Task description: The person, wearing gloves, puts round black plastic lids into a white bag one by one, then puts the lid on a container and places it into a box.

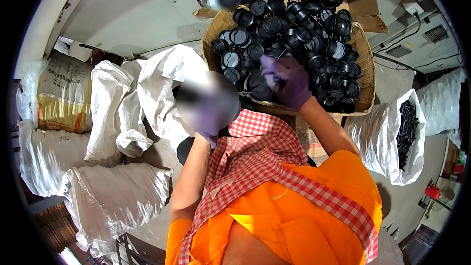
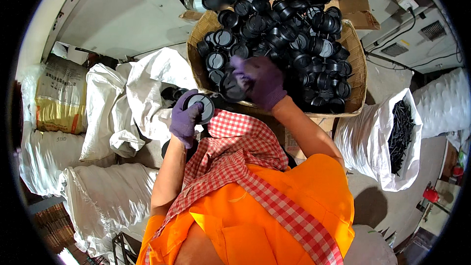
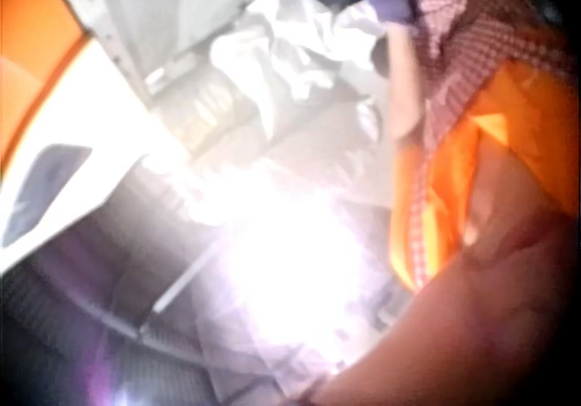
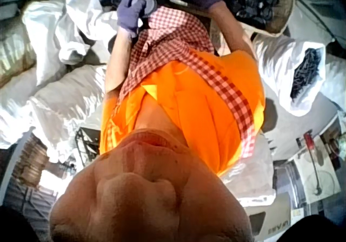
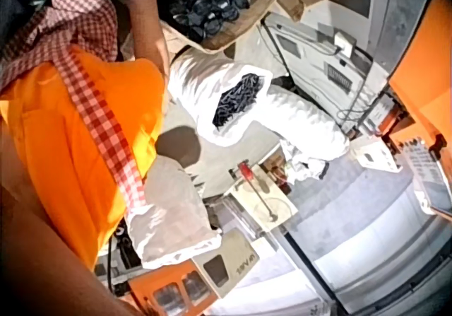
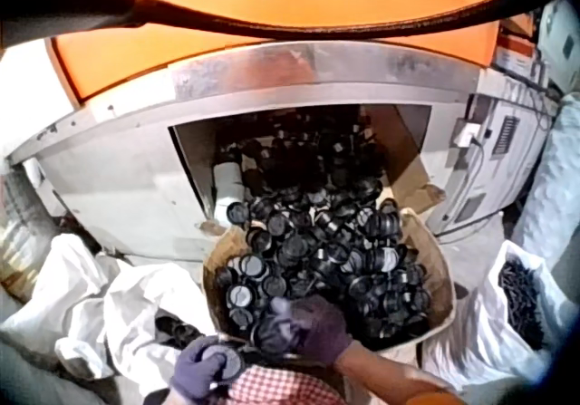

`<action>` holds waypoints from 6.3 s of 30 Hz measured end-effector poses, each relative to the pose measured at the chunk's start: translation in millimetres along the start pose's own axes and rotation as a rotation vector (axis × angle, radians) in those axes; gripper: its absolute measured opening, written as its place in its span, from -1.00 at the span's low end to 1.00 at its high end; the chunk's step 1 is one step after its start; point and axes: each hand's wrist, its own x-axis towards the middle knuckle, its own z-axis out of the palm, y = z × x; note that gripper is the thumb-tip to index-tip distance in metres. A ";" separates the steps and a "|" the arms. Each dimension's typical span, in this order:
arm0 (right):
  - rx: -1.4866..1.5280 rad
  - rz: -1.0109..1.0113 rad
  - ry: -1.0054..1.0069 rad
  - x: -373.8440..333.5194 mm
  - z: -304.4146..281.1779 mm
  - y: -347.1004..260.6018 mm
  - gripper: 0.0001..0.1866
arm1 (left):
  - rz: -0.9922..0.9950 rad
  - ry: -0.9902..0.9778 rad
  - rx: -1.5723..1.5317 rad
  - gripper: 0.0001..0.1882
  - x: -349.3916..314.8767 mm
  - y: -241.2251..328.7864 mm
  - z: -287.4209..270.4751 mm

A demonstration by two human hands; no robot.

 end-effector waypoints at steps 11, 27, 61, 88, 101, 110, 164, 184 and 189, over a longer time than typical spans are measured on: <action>0.301 -0.134 -0.341 -1.6 33.0 -31.8 -0.60 | -0.230 -0.032 -0.252 -0.67 -22.5 53.9 8.9; 1.128 -0.145 -0.375 13.0 47.5 -42.8 -0.95 | 0.005 -0.246 -0.462 -0.44 -47.0 68.7 10.7; 0.986 0.942 0.330 -101.7 63.8 31.8 -0.86 | -0.166 -0.228 -0.167 -0.34 -12.1 28.3 48.3; -0.163 -0.298 -0.498 -12.4 27.9 -42.4 -0.70 | -0.406 -0.154 -0.431 -0.71 -23.3 25.8 -11.0; 0.063 0.020 -0.926 -2.4 28.8 -50.8 -0.72 | 0.256 -0.327 1.087 -0.58 -43.3 77.1 -3.3; 1.536 0.296 -0.816 -9.3 40.1 -10.6 -0.92 | 0.007 -0.225 -0.555 -0.52 -49.8 79.1 7.4; -0.512 1.161 0.004 -45.6 -15.0 169.7 -0.47 | 0.054 0.220 0.545 -0.55 2.3 -21.3 -65.9; 0.278 0.237 -0.218 -42.0 48.6 -24.9 -0.58 | -0.141 0.053 -0.242 -0.63 -5.4 36.7 3.4; 0.065 -0.340 -0.139 -14.0 24.2 -35.0 -0.48 | -0.163 -0.247 0.072 -0.65 -20.4 34.0 -4.3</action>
